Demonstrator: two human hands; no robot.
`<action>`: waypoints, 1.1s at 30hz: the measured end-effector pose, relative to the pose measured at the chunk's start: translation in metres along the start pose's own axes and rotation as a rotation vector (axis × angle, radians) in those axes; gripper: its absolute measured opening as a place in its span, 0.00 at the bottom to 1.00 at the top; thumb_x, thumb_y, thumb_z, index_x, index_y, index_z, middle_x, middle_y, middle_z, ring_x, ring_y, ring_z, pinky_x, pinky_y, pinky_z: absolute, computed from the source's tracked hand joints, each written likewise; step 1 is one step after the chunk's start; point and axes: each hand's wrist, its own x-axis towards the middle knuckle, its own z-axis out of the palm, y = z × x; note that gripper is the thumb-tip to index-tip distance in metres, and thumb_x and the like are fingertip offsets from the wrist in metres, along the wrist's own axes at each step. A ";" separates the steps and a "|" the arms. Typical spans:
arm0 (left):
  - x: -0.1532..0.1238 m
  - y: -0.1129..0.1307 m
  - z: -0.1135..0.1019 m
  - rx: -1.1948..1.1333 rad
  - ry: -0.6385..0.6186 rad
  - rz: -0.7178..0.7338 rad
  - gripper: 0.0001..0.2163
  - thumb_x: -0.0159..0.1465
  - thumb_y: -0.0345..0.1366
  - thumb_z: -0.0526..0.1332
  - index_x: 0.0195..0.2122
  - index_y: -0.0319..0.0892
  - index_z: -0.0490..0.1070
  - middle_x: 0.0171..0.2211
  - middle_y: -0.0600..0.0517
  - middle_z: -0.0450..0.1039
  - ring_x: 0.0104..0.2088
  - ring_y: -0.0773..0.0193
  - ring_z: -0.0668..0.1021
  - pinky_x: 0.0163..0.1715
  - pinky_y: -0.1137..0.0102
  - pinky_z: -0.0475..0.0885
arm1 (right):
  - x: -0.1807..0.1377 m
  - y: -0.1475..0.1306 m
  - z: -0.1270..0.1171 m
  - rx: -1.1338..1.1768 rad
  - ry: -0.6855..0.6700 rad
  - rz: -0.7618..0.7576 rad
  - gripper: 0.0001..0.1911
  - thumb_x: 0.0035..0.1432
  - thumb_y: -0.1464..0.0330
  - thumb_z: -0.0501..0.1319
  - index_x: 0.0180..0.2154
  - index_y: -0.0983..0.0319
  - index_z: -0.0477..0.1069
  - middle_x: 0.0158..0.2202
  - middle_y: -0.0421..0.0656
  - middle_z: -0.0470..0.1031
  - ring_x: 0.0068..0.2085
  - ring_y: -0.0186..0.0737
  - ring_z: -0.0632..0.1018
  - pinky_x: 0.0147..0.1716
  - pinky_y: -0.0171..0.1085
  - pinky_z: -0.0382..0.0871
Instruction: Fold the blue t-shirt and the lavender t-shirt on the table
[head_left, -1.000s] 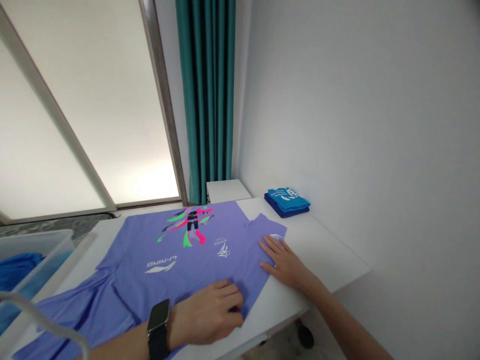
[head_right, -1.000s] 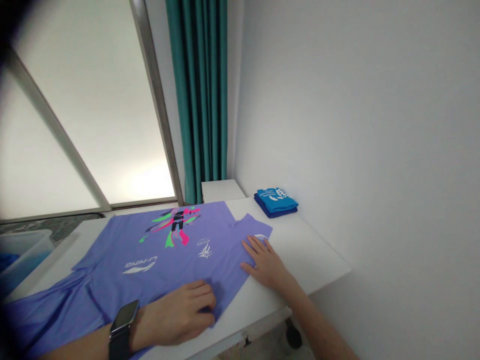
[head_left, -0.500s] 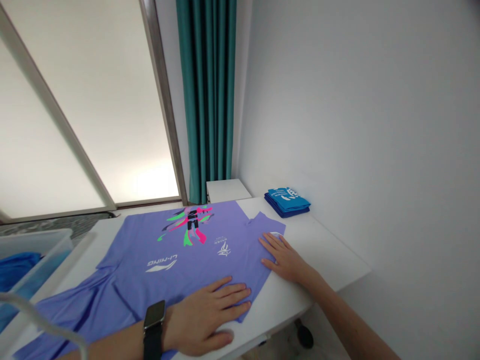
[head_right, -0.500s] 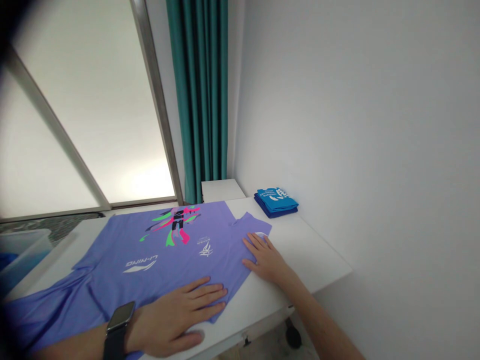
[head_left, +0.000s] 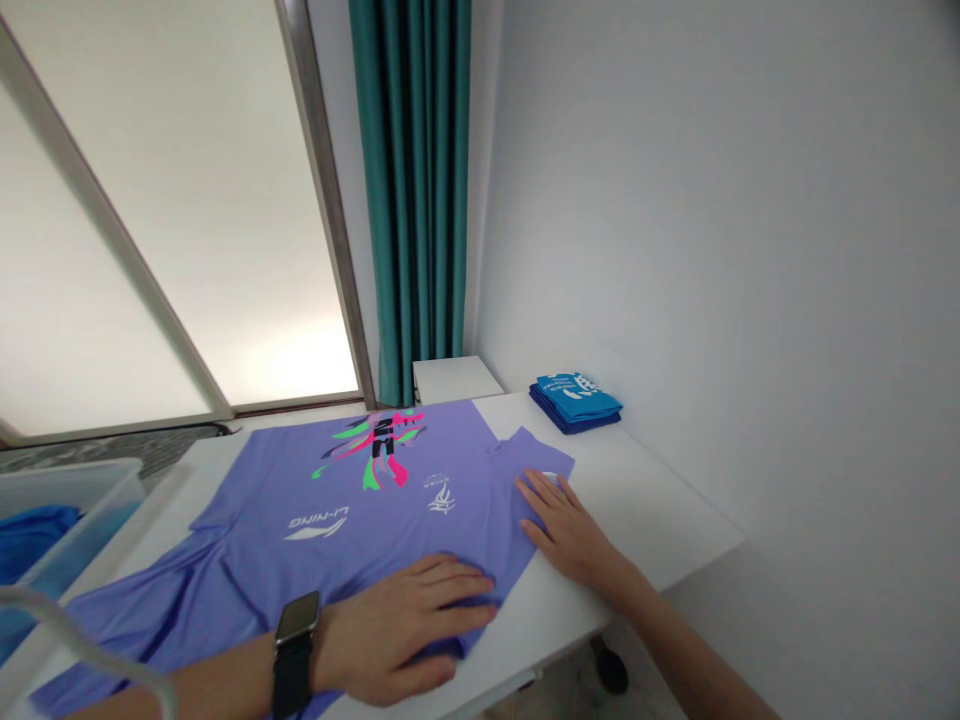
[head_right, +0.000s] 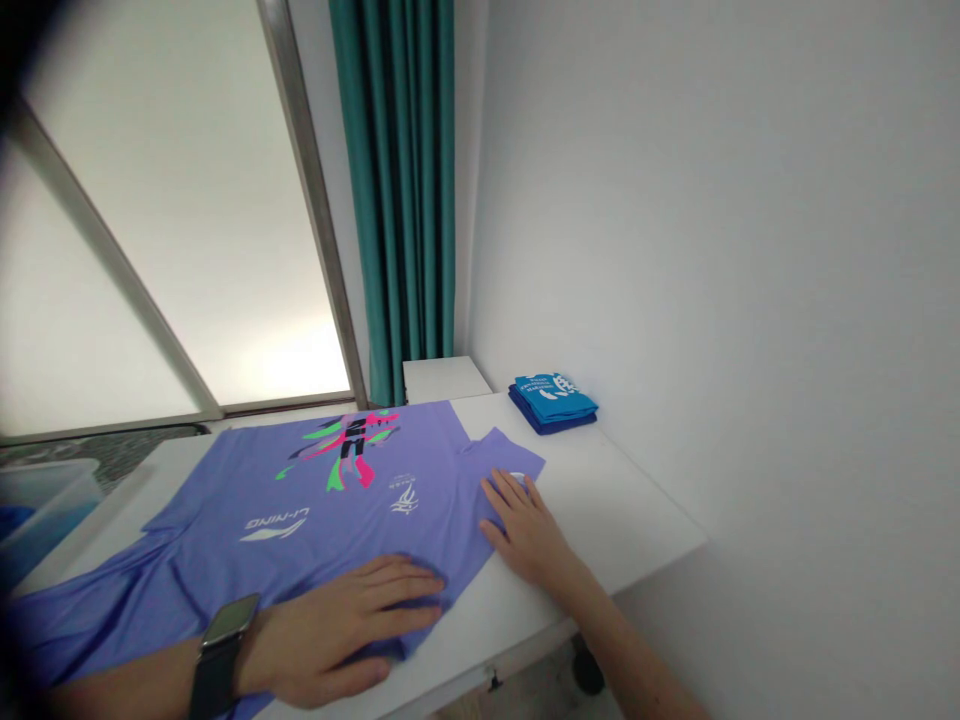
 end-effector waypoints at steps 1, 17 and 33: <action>0.003 0.000 0.000 0.006 -0.010 0.011 0.26 0.68 0.38 0.55 0.67 0.45 0.52 0.65 0.44 0.59 0.64 0.54 0.64 0.65 0.56 0.56 | 0.000 -0.002 -0.001 0.005 0.016 -0.009 0.29 0.69 0.61 0.46 0.68 0.61 0.49 0.69 0.49 0.51 0.69 0.45 0.53 0.66 0.54 0.44; 0.026 -0.032 -0.008 0.042 0.021 -0.080 0.24 0.71 0.39 0.50 0.68 0.45 0.52 0.65 0.45 0.59 0.64 0.56 0.63 0.66 0.56 0.54 | 0.012 0.005 0.005 0.044 -0.018 0.049 0.30 0.69 0.59 0.46 0.68 0.64 0.50 0.68 0.51 0.52 0.68 0.47 0.55 0.65 0.54 0.49; 0.119 -0.204 -0.017 0.162 0.349 -0.352 0.12 0.67 0.30 0.52 0.47 0.41 0.74 0.46 0.47 0.76 0.49 0.58 0.74 0.52 0.62 0.66 | 0.063 0.055 0.002 0.055 0.127 0.324 0.22 0.65 0.69 0.49 0.58 0.63 0.66 0.55 0.52 0.71 0.55 0.48 0.69 0.56 0.46 0.61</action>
